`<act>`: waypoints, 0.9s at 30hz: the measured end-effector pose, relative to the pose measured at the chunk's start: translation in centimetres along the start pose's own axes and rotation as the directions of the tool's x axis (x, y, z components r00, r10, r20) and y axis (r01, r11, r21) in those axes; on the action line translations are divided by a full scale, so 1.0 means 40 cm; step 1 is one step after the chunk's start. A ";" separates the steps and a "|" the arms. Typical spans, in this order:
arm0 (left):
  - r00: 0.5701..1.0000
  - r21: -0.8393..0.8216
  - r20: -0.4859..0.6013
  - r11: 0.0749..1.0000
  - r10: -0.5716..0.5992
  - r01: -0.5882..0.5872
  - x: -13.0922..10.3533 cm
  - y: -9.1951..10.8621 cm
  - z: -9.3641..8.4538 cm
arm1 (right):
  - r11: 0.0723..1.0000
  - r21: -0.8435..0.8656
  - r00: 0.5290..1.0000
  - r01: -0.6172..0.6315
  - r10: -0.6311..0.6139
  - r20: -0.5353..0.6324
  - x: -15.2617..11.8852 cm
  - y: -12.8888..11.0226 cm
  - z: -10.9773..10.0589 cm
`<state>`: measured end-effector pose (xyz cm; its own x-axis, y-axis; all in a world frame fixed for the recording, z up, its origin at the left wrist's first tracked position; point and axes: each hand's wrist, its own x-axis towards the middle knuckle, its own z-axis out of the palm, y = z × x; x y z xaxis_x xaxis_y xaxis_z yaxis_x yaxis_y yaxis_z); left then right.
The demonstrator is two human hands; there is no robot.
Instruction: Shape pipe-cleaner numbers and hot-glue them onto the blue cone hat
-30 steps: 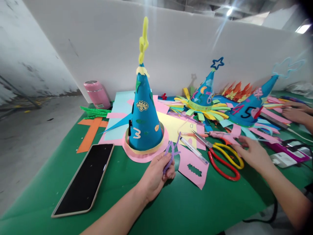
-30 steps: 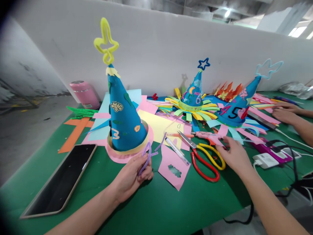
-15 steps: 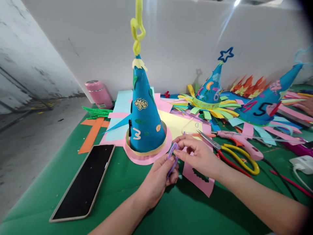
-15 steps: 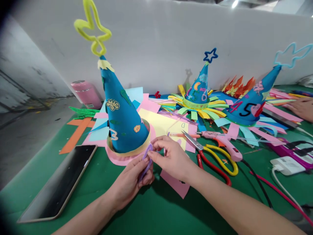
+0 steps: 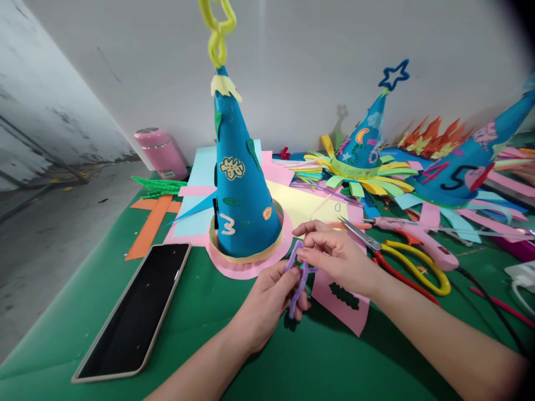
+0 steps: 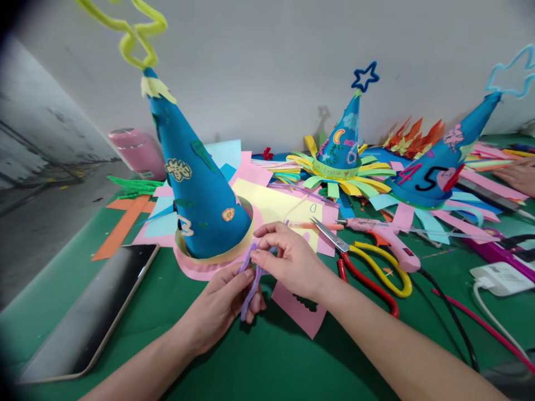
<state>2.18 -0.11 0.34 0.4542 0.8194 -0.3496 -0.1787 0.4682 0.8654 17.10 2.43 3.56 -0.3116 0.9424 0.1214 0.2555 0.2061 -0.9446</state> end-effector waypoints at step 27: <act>0.992 -0.038 0.114 0.998 0.055 -0.050 -0.010 0.021 0.007 | 0.970 -0.192 0.989 0.151 -0.149 0.025 -0.002 0.009 -0.017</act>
<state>2.09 -0.14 1.31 0.5403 0.8007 -0.2587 -0.2347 0.4386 0.8675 17.82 2.61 3.43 -0.3693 0.8942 0.2529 0.3767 0.3929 -0.8389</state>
